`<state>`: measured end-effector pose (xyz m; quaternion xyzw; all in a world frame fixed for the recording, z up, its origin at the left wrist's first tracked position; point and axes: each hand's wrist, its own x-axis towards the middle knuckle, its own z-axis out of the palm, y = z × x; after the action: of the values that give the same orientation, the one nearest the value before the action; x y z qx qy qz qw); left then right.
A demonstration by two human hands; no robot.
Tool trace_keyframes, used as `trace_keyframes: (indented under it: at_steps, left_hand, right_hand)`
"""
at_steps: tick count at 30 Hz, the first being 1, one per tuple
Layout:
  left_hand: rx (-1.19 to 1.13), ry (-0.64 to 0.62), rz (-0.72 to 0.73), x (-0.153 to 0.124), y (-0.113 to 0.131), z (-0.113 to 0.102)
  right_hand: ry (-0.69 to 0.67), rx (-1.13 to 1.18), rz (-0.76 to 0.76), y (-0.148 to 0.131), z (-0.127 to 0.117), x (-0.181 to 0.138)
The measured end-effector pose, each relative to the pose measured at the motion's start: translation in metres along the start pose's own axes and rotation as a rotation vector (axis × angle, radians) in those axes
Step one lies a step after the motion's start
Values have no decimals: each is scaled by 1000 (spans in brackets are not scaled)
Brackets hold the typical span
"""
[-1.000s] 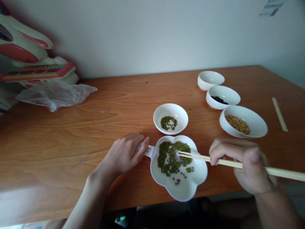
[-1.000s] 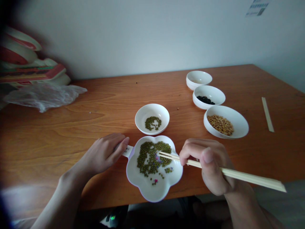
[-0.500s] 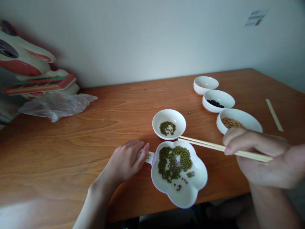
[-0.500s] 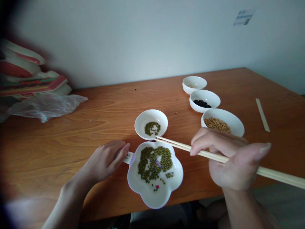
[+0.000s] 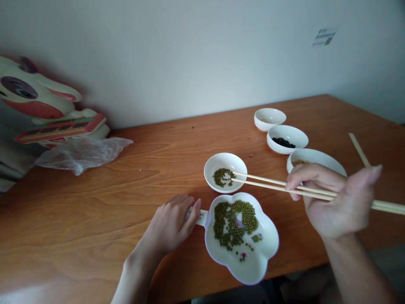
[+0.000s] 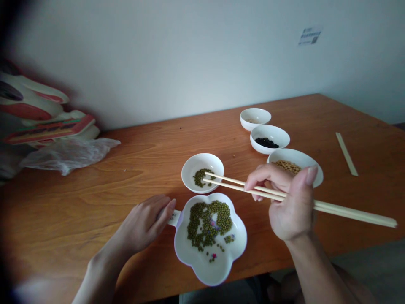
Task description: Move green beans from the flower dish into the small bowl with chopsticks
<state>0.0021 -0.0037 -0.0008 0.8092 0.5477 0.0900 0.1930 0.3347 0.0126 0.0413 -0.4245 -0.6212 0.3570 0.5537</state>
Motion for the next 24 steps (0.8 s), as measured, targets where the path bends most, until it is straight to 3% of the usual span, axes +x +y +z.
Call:
trace_keyframes:
  at_steps: [3,6,15,24]
  left_hand:
    - [2,2,9,0,-1,0]
    - [2,12,21,0,-2,0]
    - [-10,16,36,1,-5,3]
    - [-7,20,33,2,-7,3]
  right_hand:
    - [76,113,50,-4,-1,-8]
    - [35,135,89,-1,-8,-15]
    - [-312,-68,130,12,-34,-34]
    - [-416,-111,87,11,-23,-35]
